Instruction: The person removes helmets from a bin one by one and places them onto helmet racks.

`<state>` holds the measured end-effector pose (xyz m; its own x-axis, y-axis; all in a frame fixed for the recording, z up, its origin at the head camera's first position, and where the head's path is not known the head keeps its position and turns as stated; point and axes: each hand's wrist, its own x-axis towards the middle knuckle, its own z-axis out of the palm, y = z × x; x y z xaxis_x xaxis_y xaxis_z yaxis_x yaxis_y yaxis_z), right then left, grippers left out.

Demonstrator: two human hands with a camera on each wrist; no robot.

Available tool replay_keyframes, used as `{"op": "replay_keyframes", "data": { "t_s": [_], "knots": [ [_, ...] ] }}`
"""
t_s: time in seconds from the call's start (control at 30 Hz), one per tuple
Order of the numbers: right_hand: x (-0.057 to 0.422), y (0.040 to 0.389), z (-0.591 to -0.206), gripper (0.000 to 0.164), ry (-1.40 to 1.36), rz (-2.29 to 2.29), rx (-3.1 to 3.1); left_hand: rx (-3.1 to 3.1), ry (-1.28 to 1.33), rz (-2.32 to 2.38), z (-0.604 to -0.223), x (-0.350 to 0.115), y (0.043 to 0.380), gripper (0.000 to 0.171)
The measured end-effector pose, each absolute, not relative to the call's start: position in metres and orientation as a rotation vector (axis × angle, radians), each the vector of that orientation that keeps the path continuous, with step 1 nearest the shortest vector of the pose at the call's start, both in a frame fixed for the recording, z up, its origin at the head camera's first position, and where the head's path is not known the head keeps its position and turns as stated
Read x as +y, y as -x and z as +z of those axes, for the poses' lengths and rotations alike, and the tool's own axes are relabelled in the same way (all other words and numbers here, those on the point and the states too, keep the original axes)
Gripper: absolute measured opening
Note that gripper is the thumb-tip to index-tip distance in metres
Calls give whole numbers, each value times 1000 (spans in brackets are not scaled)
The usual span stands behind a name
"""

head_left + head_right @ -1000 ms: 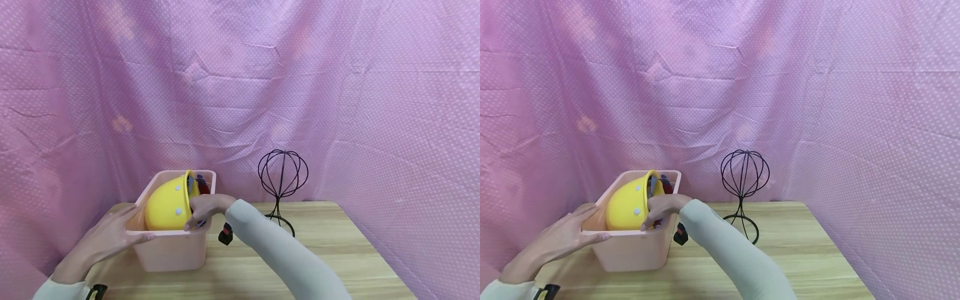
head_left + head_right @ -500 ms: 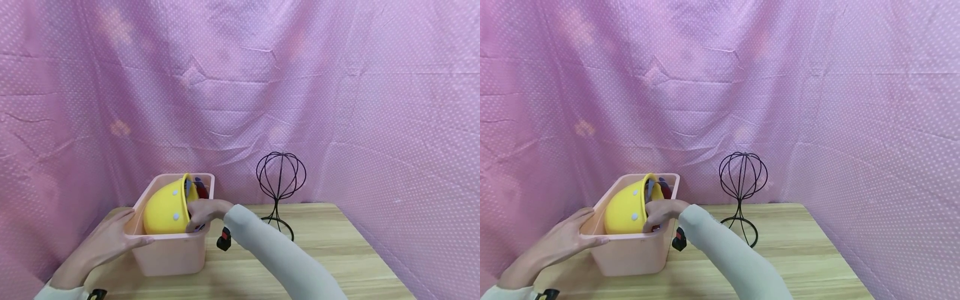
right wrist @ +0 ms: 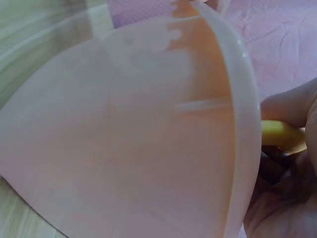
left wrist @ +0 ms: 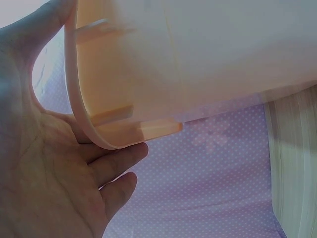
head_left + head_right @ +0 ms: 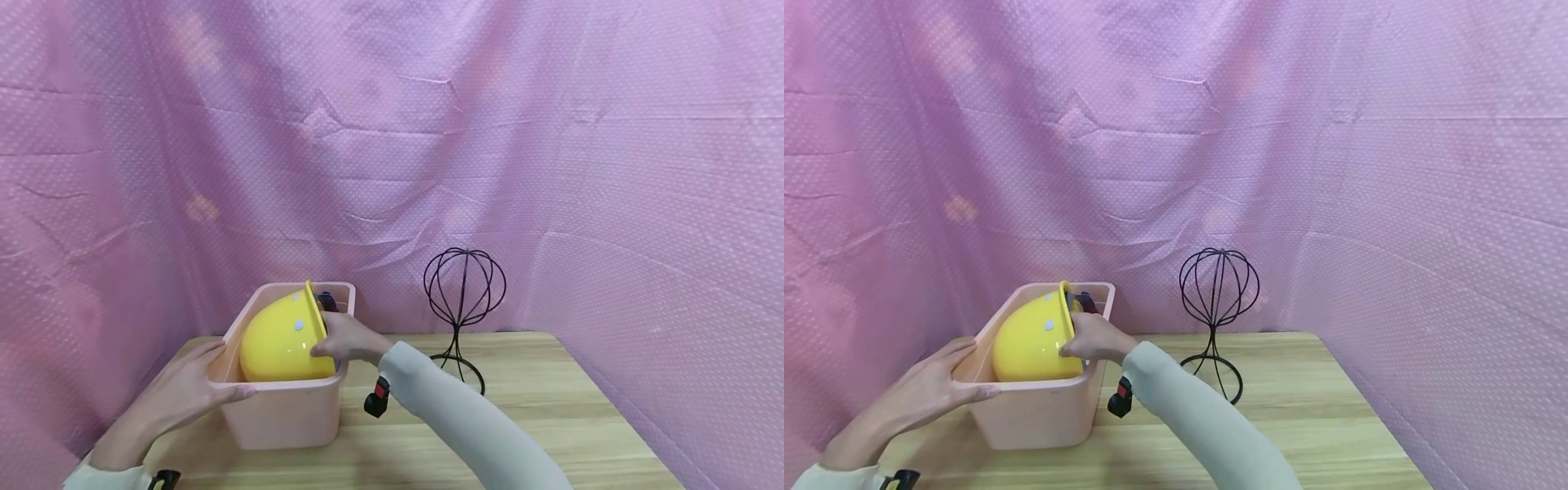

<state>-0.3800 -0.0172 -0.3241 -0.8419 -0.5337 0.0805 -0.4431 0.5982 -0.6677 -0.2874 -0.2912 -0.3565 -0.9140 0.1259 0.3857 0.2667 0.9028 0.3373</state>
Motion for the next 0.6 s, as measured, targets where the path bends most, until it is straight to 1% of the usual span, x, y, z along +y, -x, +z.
{"op": "replay_keyframes", "data": {
  "t_s": [0.07,0.23,0.43,0.6],
  "knots": [
    [-18,380,-325,45,783,-1110,2721,-2697,280,-573,-357,-290,288,111],
    [-20,379,-325,46,719,-1172,2726,-2673,325,-546,-356,-290,290,105],
    [-21,378,-322,49,703,-1161,2803,-2685,337,-541,-355,-292,289,107],
    [-20,381,-315,47,723,-1152,2843,-2672,348,-562,-353,-292,290,101]
  ]
}}
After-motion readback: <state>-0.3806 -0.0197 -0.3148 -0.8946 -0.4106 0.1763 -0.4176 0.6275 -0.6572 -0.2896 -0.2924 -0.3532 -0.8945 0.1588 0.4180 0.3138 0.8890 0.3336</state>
